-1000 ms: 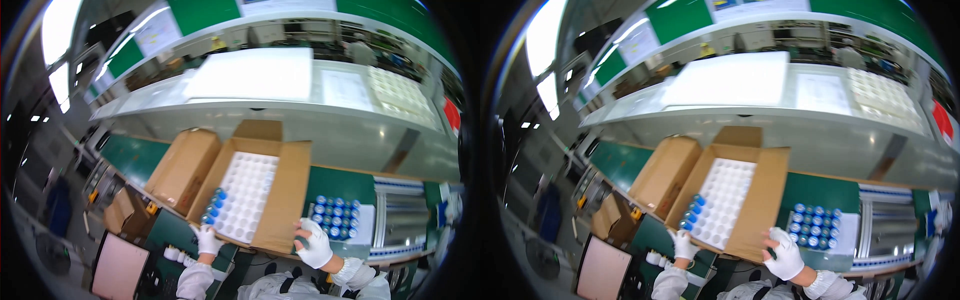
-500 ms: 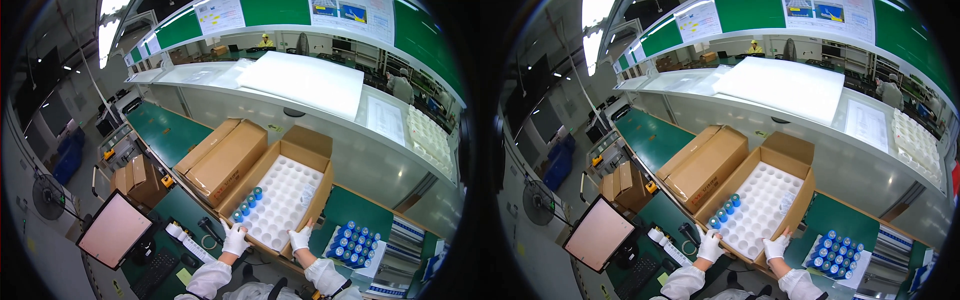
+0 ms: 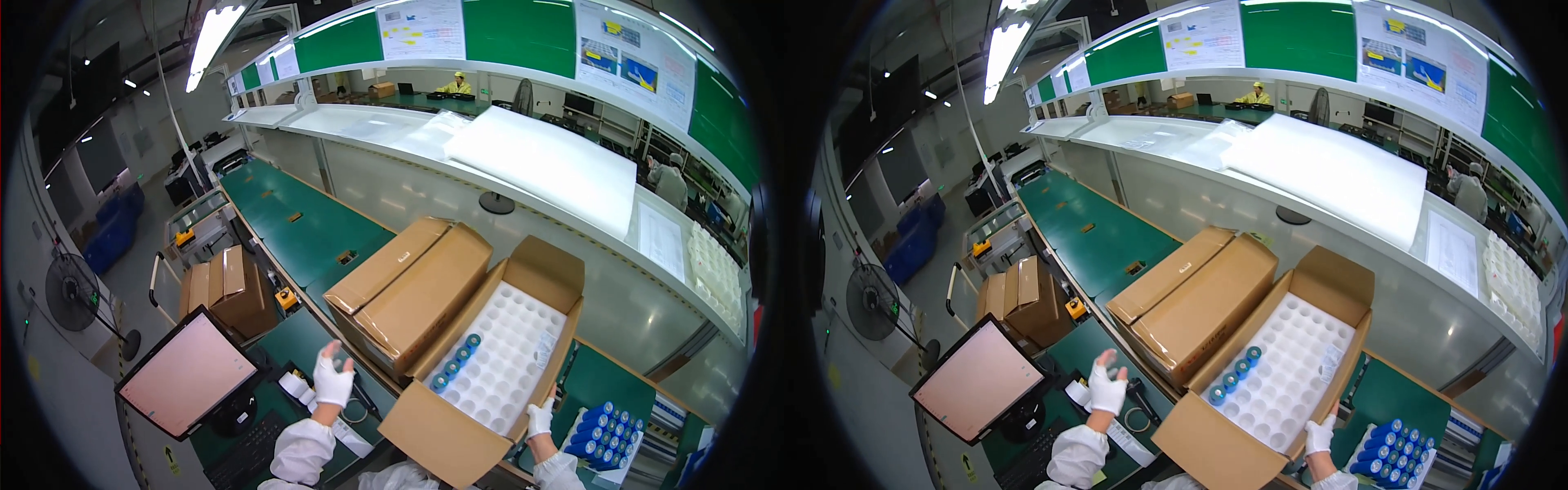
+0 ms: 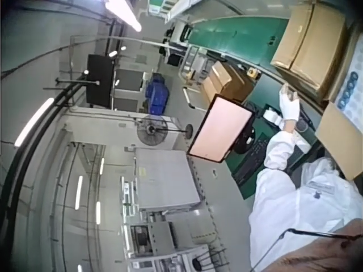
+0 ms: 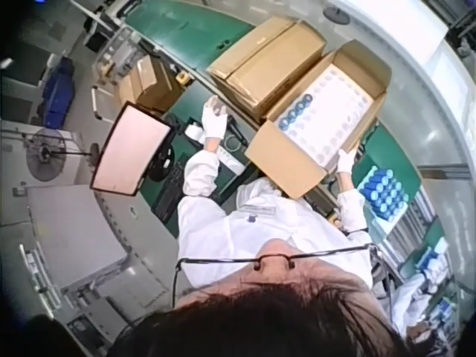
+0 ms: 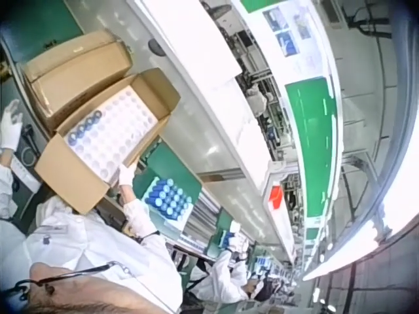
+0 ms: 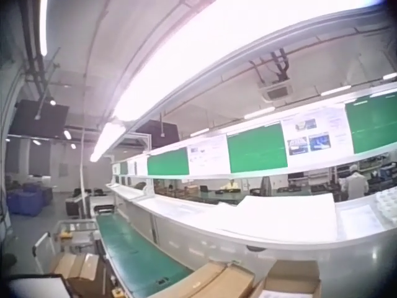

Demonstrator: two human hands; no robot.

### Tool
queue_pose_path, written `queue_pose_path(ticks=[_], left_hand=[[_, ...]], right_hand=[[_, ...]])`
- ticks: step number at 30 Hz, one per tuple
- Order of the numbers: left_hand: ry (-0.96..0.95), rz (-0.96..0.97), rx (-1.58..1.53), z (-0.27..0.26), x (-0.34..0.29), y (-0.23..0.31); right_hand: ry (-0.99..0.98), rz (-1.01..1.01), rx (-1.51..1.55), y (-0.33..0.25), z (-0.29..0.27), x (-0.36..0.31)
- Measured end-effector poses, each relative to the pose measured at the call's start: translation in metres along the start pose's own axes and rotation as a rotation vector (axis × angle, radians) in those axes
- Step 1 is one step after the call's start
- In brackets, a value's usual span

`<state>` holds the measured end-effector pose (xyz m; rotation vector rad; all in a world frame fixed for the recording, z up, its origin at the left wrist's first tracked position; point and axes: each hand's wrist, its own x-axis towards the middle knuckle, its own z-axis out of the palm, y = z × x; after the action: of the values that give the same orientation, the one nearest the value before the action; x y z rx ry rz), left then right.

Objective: The person peels a sticker from a sheet, applies it to a tray of batteries, and sets the box aside. They then place foam and documents into a new box before scanning batteries with a handheld scanner and placing them into a tray.

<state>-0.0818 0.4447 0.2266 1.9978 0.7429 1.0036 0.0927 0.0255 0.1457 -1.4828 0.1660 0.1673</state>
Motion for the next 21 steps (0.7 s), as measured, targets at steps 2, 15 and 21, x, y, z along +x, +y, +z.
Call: queue_pose_path(ticks=[2,15,21], left_hand=[[0.051,-0.086,0.07,0.0,0.03,-0.03],[-0.244,0.037,-0.002,0.073,0.092,-0.133],[-0.324,-0.325,-0.608,0.071,0.102,-0.147]], right_hand=[[0.024,-0.009,-0.112,-0.001,-0.011,0.001],[0.083,0.081,-0.181,-0.009,-0.039,0.023],[0.227,-0.07,-0.996,0.0,-0.075,0.023]])
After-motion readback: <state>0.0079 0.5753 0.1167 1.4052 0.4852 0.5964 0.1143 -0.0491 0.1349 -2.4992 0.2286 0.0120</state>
